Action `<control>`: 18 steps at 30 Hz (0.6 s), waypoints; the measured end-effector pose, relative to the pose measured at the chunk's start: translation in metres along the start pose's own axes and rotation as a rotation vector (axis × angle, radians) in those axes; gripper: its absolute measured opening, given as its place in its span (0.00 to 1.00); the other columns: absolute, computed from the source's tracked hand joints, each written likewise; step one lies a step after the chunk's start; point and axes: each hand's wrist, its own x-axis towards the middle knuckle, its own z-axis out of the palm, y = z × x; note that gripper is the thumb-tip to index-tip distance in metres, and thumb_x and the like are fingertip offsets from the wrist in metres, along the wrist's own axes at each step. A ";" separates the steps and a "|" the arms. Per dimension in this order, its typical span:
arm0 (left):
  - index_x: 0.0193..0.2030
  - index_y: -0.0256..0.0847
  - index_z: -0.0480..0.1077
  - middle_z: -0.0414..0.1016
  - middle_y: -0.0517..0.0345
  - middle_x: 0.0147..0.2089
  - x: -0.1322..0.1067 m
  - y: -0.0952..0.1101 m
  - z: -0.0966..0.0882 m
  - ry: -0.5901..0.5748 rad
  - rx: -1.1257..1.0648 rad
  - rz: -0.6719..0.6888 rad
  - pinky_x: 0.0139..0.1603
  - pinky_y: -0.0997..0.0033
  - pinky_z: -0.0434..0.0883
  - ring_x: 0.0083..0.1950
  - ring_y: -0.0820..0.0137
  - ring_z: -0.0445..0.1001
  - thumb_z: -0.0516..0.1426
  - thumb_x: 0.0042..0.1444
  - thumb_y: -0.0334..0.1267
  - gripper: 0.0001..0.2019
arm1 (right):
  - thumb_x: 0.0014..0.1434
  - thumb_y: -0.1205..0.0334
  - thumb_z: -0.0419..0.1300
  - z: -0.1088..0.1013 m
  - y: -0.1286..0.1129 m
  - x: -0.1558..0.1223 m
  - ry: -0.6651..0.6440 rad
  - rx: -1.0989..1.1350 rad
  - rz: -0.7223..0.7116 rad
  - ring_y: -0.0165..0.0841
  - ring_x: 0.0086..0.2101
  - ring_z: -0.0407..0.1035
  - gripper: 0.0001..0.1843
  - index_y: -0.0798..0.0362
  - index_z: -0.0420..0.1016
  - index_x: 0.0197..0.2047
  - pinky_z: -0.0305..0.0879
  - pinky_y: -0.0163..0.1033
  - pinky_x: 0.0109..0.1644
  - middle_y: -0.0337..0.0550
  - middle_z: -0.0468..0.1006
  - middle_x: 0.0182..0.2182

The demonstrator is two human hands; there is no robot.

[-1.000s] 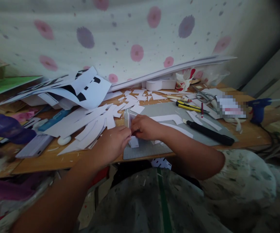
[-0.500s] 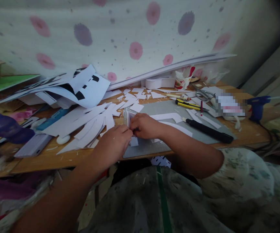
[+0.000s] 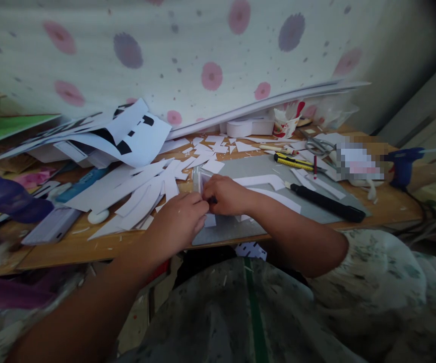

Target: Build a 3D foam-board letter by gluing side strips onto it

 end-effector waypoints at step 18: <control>0.32 0.41 0.73 0.70 0.55 0.38 -0.021 -0.015 0.004 0.284 -0.518 -0.194 0.43 0.65 0.66 0.41 0.67 0.70 0.55 0.57 0.36 0.06 | 0.50 0.76 0.57 -0.009 -0.012 -0.015 0.286 0.301 0.005 0.32 0.39 0.71 0.12 0.55 0.79 0.33 0.64 0.39 0.47 0.44 0.79 0.35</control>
